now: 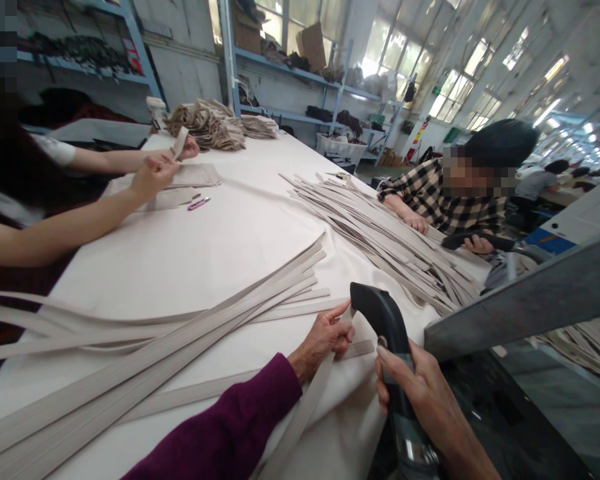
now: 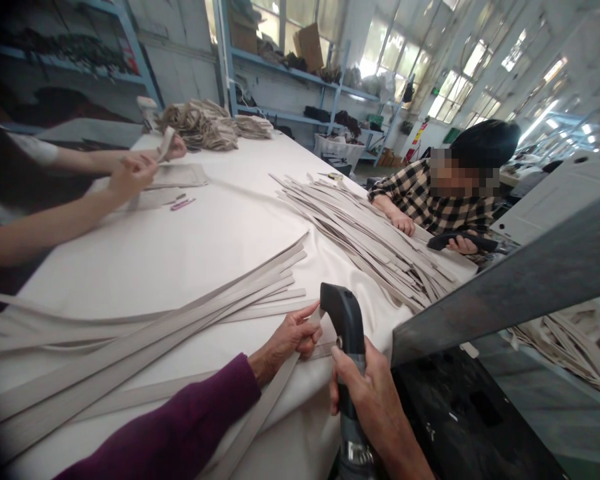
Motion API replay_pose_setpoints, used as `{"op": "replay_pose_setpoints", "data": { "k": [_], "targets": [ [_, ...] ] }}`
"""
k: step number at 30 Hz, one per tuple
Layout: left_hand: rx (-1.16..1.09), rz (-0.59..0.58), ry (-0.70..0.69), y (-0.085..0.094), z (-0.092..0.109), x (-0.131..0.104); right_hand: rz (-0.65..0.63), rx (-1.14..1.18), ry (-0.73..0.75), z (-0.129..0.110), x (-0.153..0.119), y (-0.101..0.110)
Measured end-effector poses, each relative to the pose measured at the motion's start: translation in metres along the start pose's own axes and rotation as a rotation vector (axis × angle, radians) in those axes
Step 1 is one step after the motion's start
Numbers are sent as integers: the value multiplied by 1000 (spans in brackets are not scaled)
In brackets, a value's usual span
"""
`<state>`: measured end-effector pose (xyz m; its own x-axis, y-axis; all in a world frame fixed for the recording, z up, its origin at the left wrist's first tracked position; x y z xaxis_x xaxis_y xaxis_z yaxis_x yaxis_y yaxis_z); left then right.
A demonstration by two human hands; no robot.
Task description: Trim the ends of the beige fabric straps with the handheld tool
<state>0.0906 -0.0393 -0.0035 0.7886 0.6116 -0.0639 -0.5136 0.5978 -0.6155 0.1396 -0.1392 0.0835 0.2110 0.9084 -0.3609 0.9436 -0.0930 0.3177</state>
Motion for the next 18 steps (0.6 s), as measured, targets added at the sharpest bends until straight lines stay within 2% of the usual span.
{"op": "replay_pose_setpoints", "data": {
  "k": [4, 7, 13, 15, 18],
  "targets": [
    [-4, 65, -8, 6, 0, 2, -54, 21, -37, 5, -11, -8],
    [10, 44, -24, 4, 2, 2, -87, 60, -76, 10, -16, -13],
    [16, -9, -31, -1, 3, 0, 20, 82, 16, -7, 15, 10],
    [15, 2, -33, 1, 3, 1, 5, 73, 11, -6, 13, 11],
    [18, 20, -24, 5, 1, 4, -45, 40, -18, 4, -4, 3]
  ]
}}
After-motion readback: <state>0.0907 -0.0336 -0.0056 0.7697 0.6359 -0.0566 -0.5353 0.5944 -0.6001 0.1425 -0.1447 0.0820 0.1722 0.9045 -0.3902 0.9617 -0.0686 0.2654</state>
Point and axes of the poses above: each hand's wrist, its own x-axis towards the middle knuckle, its own y-axis out of the back of the hand, z = x × y, the point moved 9 cm from there along x, towards the middle knuckle, and after that the axes turned 4 degrees about -z, right-handed, at the moved point
